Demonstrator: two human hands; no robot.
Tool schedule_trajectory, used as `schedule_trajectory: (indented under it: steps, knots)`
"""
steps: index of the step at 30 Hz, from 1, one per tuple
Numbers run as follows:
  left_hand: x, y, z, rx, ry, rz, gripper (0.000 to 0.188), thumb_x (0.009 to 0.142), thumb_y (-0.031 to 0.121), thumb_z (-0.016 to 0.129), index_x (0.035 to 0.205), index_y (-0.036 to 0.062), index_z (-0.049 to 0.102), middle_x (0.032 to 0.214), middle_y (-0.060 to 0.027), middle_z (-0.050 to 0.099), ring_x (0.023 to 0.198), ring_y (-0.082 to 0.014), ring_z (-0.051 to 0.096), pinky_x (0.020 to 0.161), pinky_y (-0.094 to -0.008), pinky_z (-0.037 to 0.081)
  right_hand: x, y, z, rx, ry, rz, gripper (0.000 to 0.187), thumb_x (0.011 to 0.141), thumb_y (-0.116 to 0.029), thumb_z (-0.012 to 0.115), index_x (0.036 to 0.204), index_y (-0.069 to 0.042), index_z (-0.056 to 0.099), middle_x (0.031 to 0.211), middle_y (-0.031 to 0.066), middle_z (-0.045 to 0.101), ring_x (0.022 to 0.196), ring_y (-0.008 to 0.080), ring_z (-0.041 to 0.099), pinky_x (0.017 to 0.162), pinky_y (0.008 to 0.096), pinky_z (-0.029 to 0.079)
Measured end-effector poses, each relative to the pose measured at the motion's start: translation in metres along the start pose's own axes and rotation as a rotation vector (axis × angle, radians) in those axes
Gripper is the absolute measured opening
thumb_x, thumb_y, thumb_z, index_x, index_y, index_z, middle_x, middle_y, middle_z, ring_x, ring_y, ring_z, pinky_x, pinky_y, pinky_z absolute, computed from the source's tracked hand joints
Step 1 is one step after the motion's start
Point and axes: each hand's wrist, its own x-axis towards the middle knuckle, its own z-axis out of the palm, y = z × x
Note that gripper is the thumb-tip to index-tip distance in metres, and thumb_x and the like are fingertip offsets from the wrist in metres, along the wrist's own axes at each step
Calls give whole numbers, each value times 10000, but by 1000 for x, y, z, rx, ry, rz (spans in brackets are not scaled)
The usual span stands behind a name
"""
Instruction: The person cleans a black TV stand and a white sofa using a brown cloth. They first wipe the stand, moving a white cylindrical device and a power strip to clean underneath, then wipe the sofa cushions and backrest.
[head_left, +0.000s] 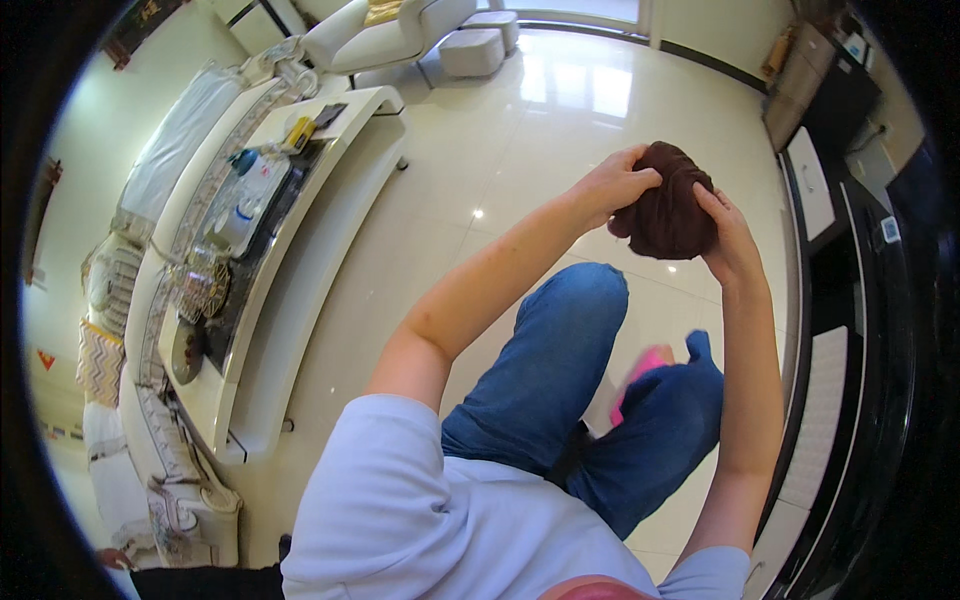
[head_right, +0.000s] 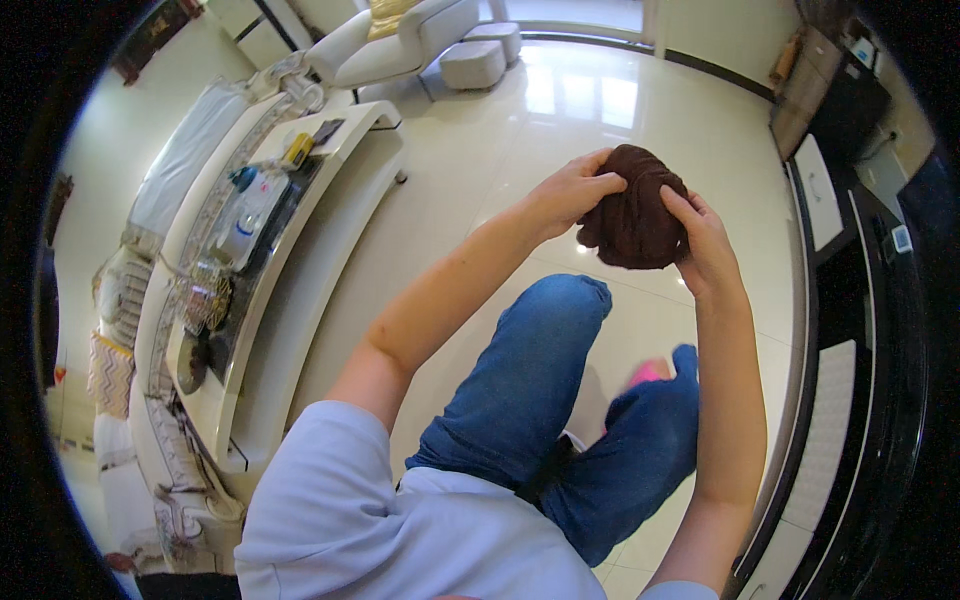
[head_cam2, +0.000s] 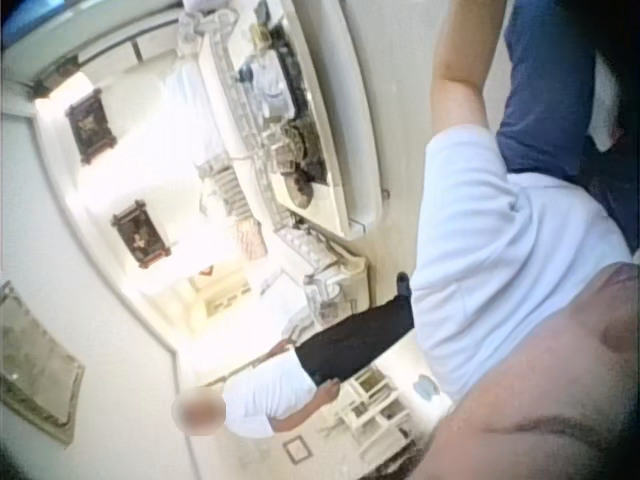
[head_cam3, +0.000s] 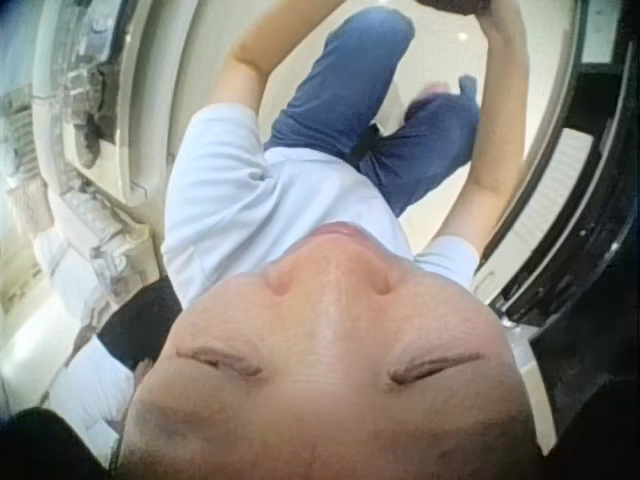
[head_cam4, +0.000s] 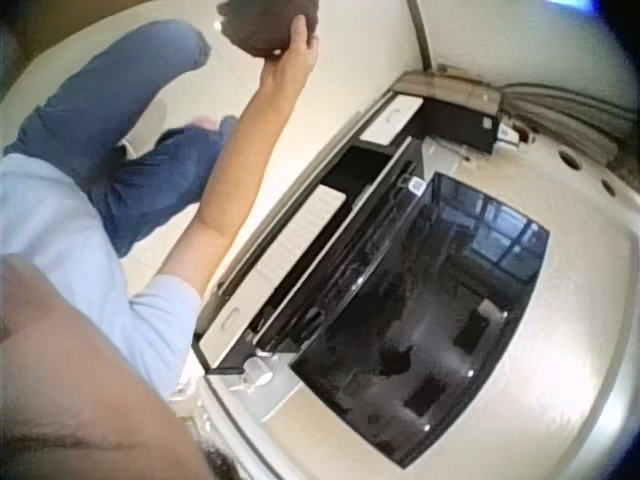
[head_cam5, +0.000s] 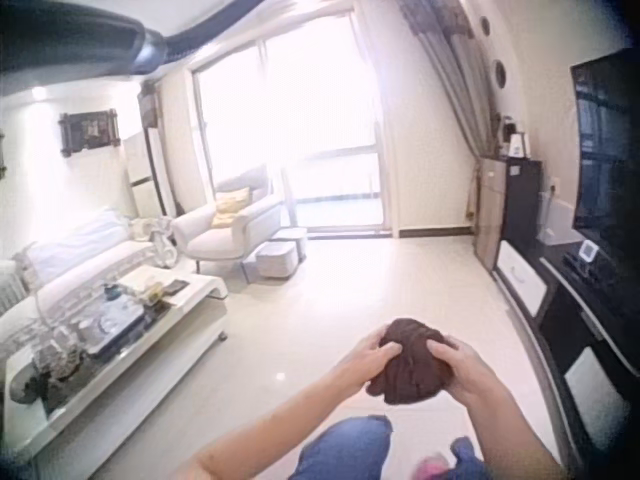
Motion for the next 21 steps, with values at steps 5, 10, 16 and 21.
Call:
schedule_trajectory:
  steps: [5,10,16,21]
  knots:
    - [-14,-1,-26,-22,161,-186,628,918,361,573,1398,74,289,1269,-144,497,1162,-244,499,923,-460,457,37,33,24,94,67,-92,481,844,-226,684,1209,22,493,1127,126,593,1060,211,570,922,340,457]
    - [-56,17,-74,49,257,-205,829,829,506,651,1415,101,228,1307,-156,451,1225,-287,449,952,-553,420,62,61,98,47,-85,-28,444,856,-301,674,1167,-20,527,1051,87,601,951,179,571,824,346,468]
    - [-138,25,-171,-37,578,49,682,794,297,741,1311,67,360,1190,-125,535,1029,-231,590,827,-399,531,83,94,219,-199,-393,91,297,921,-321,578,1127,-108,571,996,11,585,941,129,548,796,327,475]
    - [-229,22,-258,-21,785,304,611,812,185,721,1313,35,406,1175,-114,560,1047,-205,576,908,-340,490,94,140,336,-264,-665,130,258,912,-257,594,1087,-69,585,958,25,609,880,115,581,722,267,492]
